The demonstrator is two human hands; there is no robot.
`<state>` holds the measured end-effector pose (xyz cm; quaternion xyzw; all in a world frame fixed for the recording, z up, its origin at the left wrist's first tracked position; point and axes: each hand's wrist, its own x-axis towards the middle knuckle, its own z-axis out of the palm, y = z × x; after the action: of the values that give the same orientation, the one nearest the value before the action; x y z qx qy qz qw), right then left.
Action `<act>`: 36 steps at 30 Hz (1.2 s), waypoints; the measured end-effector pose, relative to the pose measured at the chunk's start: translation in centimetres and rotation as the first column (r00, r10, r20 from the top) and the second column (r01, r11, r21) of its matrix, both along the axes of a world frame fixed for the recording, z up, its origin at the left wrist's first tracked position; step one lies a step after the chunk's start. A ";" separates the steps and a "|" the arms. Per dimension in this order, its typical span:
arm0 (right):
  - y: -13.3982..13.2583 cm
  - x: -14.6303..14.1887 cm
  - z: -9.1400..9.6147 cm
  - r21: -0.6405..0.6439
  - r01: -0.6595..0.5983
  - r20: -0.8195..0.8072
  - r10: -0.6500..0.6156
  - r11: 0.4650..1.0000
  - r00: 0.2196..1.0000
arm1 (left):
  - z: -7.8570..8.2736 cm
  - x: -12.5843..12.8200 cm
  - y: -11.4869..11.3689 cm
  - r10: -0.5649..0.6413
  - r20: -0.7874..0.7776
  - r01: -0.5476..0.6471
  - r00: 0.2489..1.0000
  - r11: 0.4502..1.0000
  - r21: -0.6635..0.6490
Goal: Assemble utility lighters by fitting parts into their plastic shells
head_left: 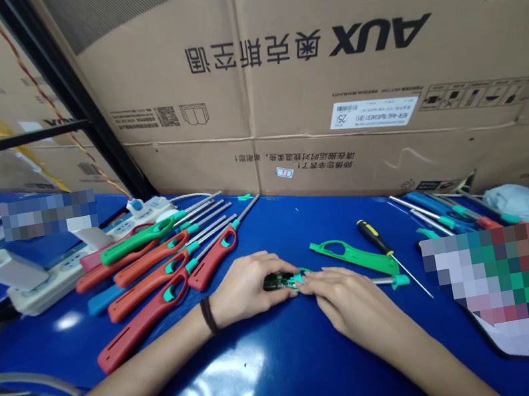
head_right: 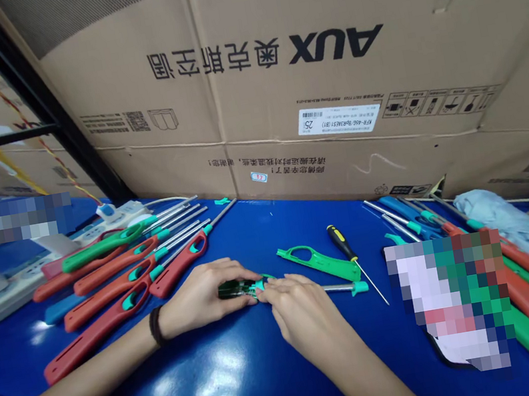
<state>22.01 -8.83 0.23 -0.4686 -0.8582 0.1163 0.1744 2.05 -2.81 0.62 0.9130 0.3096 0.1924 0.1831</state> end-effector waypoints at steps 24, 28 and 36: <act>1.2 1.3 0.0 0.026 0.101 -0.226 -0.092 0.995 0.970 | -0.7 -0.3 0.7 -0.183 0.115 0.170 0.976 0.978 0.117; 1.1 1.1 0.2 0.005 0.095 -0.275 -0.090 0.995 0.957 | -1.1 -0.2 0.6 -0.187 0.115 0.173 0.976 0.978 0.120; 0.8 0.9 0.0 0.059 0.095 -0.296 -0.073 0.994 0.952 | -1.2 -0.1 0.4 -0.201 0.090 0.180 0.976 0.964 0.196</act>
<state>22.94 -8.01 0.26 -0.4754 -0.8058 0.1457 0.3216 1.91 -2.40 -0.57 0.9398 0.1905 0.2518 0.1309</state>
